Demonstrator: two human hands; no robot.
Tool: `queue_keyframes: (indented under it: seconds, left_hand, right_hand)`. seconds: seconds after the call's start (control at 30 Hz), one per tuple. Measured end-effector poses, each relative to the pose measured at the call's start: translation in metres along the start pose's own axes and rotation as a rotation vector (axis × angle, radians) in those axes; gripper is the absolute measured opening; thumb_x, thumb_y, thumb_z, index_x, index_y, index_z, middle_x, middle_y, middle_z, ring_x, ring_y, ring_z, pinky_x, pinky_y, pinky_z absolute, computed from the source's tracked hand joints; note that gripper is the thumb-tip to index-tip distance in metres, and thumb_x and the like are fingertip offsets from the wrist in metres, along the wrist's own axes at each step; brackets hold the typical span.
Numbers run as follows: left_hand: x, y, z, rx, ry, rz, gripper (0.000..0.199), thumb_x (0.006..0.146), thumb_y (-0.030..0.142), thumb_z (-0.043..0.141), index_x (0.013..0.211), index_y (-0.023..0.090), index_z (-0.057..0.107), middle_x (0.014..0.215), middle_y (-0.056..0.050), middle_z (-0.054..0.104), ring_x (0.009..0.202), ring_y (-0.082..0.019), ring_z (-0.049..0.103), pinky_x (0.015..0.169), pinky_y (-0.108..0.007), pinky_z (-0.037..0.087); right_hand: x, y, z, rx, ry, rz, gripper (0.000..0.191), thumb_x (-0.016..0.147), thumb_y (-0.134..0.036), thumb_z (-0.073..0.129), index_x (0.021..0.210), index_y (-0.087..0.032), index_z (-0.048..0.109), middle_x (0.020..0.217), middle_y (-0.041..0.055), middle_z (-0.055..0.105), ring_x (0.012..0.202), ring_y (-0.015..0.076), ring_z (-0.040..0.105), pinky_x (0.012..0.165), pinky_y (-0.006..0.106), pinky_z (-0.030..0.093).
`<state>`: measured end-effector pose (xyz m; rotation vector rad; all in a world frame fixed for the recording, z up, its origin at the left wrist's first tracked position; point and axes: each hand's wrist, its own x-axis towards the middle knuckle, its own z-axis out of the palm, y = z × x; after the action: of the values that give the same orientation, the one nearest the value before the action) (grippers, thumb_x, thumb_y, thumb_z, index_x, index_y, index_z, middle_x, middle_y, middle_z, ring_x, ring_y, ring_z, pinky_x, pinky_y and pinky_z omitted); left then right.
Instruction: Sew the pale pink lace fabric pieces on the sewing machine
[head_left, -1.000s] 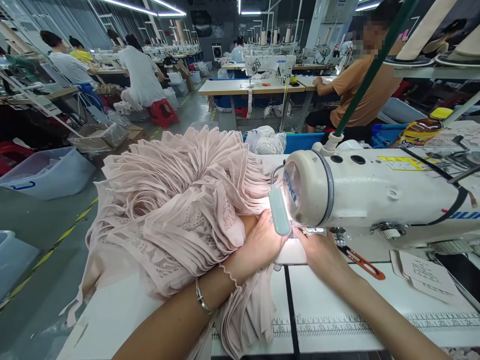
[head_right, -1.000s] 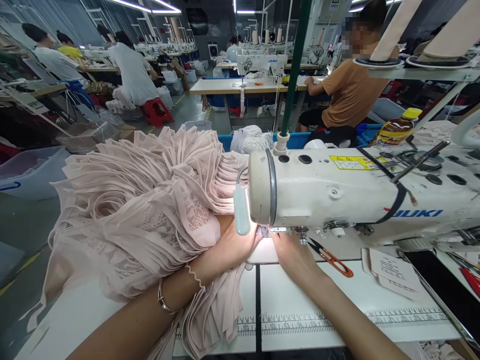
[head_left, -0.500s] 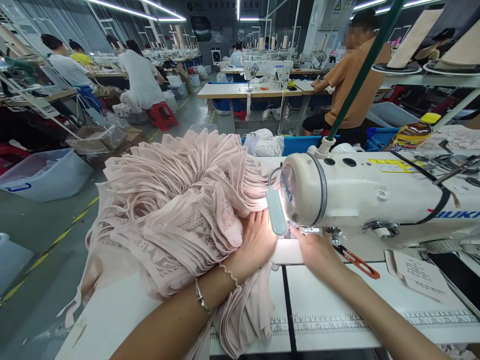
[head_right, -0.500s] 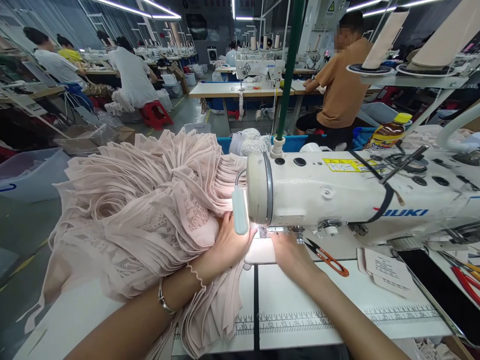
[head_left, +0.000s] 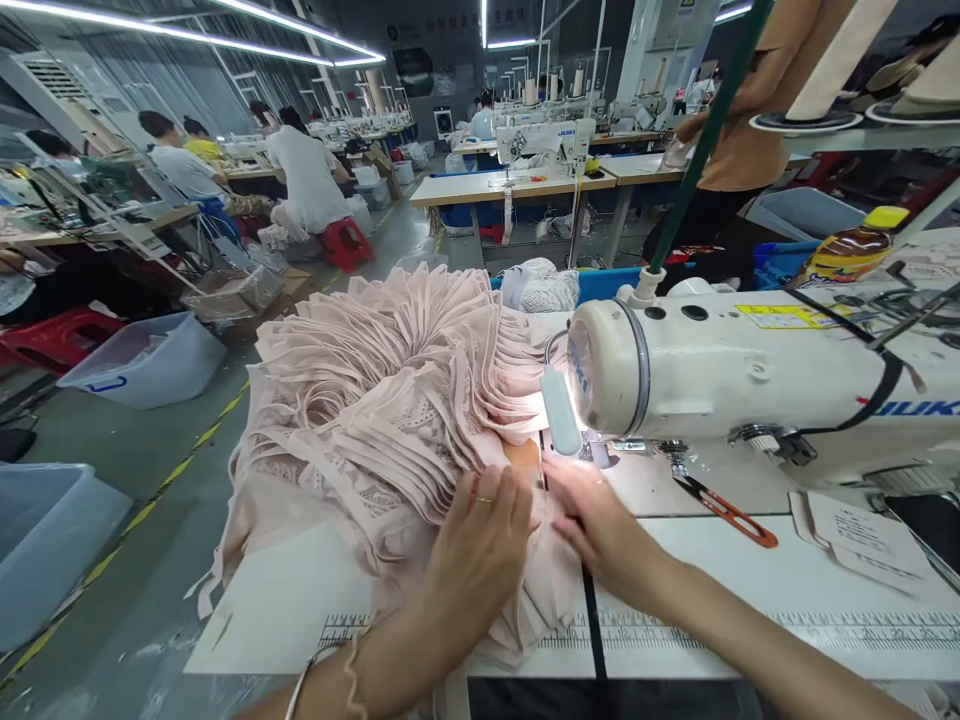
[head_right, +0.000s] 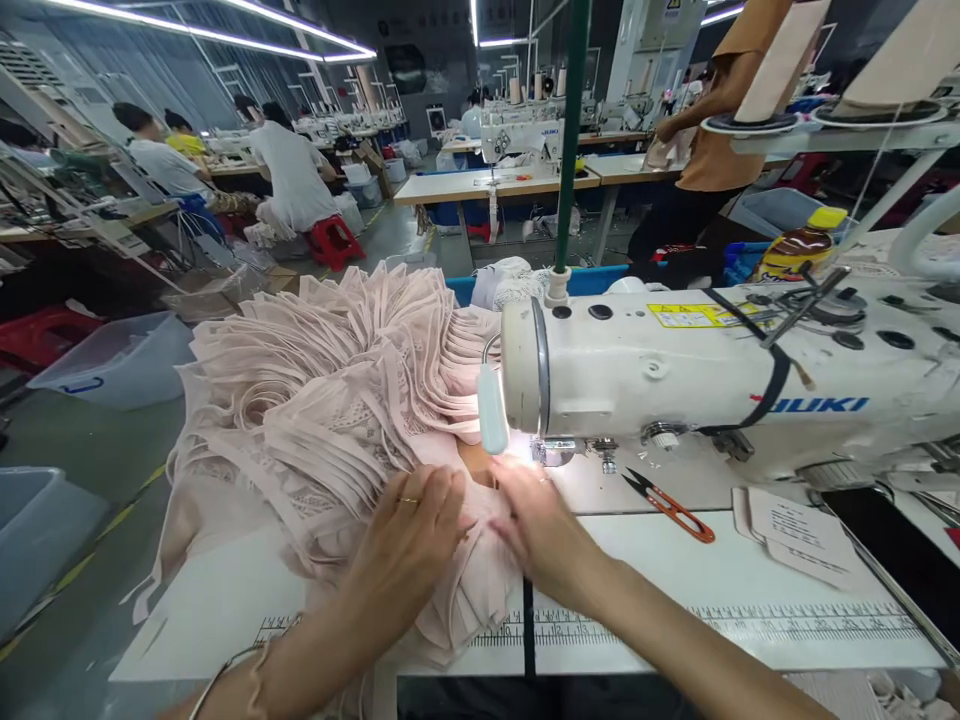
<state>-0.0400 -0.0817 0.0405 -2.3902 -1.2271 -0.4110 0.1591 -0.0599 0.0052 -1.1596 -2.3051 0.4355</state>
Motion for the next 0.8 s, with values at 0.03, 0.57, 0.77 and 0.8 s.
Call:
queue_keyframes:
  seconds: [0.03,0.57,0.77,0.8]
  left_hand:
    - [-0.009,-0.002,-0.001,0.004,0.004,-0.034,0.013,0.096,0.022,0.057,0.105,0.013,0.060,0.102,-0.011,0.063,0.099,-0.027,0.056,0.093,-0.043,0.040]
    - [0.013,-0.035,-0.039,-0.699,-0.789,0.419,0.027,0.101,0.041,0.054,0.087,0.022,0.065,0.066,0.005,0.066,0.057,-0.012,0.057,0.055,-0.024,0.036]
    - [0.023,0.007,0.016,-0.119,-0.196,0.443,0.038,0.100,0.014,0.042,0.136,0.005,0.052,0.138,-0.019,0.056,0.126,-0.029,0.053,0.103,-0.043,0.037]
    - [0.022,0.011,0.021,-0.017,-0.189,0.430,0.040,0.099,0.013,0.042,0.137,0.003,0.051,0.138,-0.020,0.055,0.124,-0.030,0.053,0.102,-0.044,0.037]
  right_hand:
    - [0.002,-0.009,0.005,0.048,-0.048,0.012,0.045,0.092,-0.024,0.054,0.136,-0.020,0.046,0.124,0.0134,0.060,0.114,0.0260,0.054,0.094,0.043,0.047]
    - [-0.022,0.024,-0.027,0.916,-0.187,0.776,0.044,0.080,-0.064,0.058,0.095,-0.025,0.043,0.068,-0.0016,0.063,0.059,0.0228,0.067,0.055,0.035,0.053]
    - [-0.019,0.035,-0.032,0.714,-0.474,0.769,0.054,0.079,-0.074,0.048,0.096,-0.023,0.046,0.059,-0.0011,0.063,0.039,0.0184,0.056,0.041,0.029,0.040]
    - [-0.019,0.045,-0.039,0.538,-0.427,0.753,0.047,0.083,-0.070,0.045,0.089,-0.023,0.047,0.059,-0.0004,0.063,0.038,0.0170,0.054,0.042,0.029,0.039]
